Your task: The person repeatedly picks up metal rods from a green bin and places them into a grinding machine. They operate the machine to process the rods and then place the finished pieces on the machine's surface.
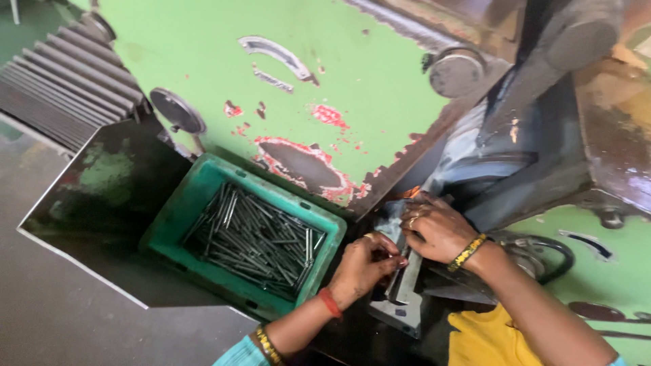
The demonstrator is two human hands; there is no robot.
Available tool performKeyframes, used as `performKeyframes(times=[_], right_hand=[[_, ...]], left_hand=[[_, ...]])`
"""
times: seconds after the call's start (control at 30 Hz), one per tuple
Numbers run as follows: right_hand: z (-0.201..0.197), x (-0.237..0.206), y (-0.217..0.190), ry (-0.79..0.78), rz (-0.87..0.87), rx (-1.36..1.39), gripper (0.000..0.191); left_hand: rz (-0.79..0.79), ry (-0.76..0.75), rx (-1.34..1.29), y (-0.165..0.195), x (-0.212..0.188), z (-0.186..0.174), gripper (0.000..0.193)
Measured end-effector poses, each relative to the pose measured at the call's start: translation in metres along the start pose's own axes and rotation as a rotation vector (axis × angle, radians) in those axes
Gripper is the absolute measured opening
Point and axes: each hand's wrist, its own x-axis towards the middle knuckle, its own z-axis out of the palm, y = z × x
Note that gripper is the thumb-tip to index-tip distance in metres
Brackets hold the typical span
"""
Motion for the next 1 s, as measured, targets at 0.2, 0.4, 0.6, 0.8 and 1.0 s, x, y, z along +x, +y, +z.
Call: performKeyframes(times=[0.2, 0.4, 0.6, 0.8, 1.0], right_hand=[[0.004, 0.006, 0.003, -0.03, 0.05, 0.016, 0.023], [0.012, 0.005, 0.014, -0.105, 0.078, -0.045, 0.034], [-0.001, 0.0, 0.001, -0.112, -0.053, -0.025, 0.063], [-0.023, 0.006, -0.04, -0.62, 0.138, -0.332, 0.065], [-0.024, 0.01, -0.039, -0.5, 0.121, -0.286, 0.067]], left_hand=[[0.41, -0.072, 0.15, 0.007, -0.021, -0.013, 0.031], [0.296, -0.041, 0.084, 0.007, -0.041, -0.01, 0.03], [0.202, 0.045, 0.02, 0.0, -0.035, 0.001, 0.032], [0.322, 0.086, 0.057, 0.007, -0.027, 0.001, 0.039], [0.5, 0.387, 0.496, 0.011, -0.025, -0.041, 0.02]])
